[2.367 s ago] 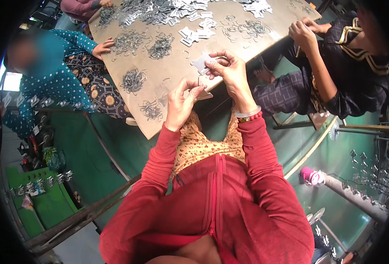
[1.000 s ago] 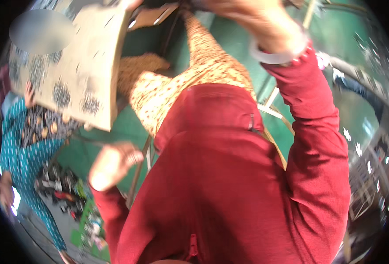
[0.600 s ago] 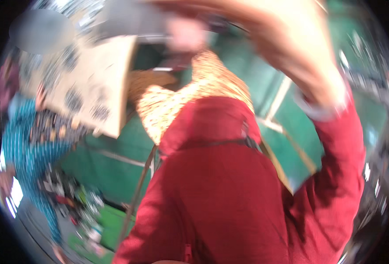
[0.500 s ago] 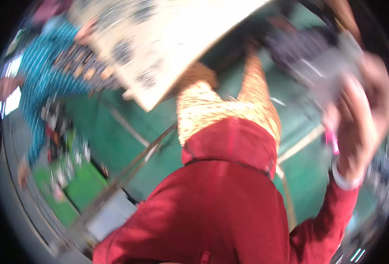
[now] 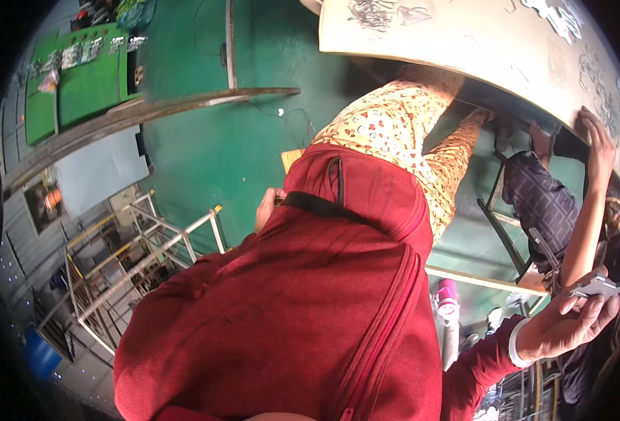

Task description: The person hangs a rack of attached parts onto an overhead frame. Then, the person sits at a table and attaches metal wire hooks to metal plates by hand.

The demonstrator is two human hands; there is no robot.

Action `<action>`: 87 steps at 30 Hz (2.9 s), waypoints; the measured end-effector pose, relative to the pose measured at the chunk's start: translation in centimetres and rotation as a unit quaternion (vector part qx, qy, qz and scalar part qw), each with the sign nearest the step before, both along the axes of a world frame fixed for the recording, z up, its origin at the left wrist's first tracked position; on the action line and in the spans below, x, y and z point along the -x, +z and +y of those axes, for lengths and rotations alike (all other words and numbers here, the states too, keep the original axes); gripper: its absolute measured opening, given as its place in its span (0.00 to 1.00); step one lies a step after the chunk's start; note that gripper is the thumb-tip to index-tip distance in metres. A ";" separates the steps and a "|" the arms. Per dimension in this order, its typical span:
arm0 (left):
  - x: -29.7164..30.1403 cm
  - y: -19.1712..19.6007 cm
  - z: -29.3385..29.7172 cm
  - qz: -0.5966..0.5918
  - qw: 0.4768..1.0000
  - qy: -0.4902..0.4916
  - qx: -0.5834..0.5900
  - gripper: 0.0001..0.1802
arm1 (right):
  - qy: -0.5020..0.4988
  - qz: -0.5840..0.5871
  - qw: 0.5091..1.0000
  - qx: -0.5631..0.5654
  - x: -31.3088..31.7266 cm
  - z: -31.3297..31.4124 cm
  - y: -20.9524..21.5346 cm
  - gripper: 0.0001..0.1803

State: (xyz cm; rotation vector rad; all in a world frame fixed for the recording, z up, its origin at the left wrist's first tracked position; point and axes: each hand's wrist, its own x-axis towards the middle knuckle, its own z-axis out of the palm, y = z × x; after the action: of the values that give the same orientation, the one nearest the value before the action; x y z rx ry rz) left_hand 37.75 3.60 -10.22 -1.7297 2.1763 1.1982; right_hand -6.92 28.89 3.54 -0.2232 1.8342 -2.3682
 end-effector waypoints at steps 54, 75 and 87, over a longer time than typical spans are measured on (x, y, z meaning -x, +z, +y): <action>-0.8 -5.7 -5.8 0.115 0.826 -0.147 -0.531 0.35 | -0.050 0.066 0.997 0.010 -4.8 -4.2 0.4 0.10; -1.1 -2.7 -9.4 -0.034 0.781 -0.310 -0.541 0.20 | -0.052 0.061 0.996 0.029 -3.6 -3.7 0.2 0.11; 2.5 -5.7 -14.3 0.019 0.718 -0.530 -0.450 0.28 | -0.096 0.086 0.992 -0.011 -3.3 -1.8 -0.4 0.08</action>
State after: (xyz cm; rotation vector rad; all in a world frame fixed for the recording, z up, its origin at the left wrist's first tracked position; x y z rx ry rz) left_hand 35.30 -10.69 -15.95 0.0096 1.5556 1.4244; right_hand -3.63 27.06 3.16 -0.2684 2.0433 -2.5245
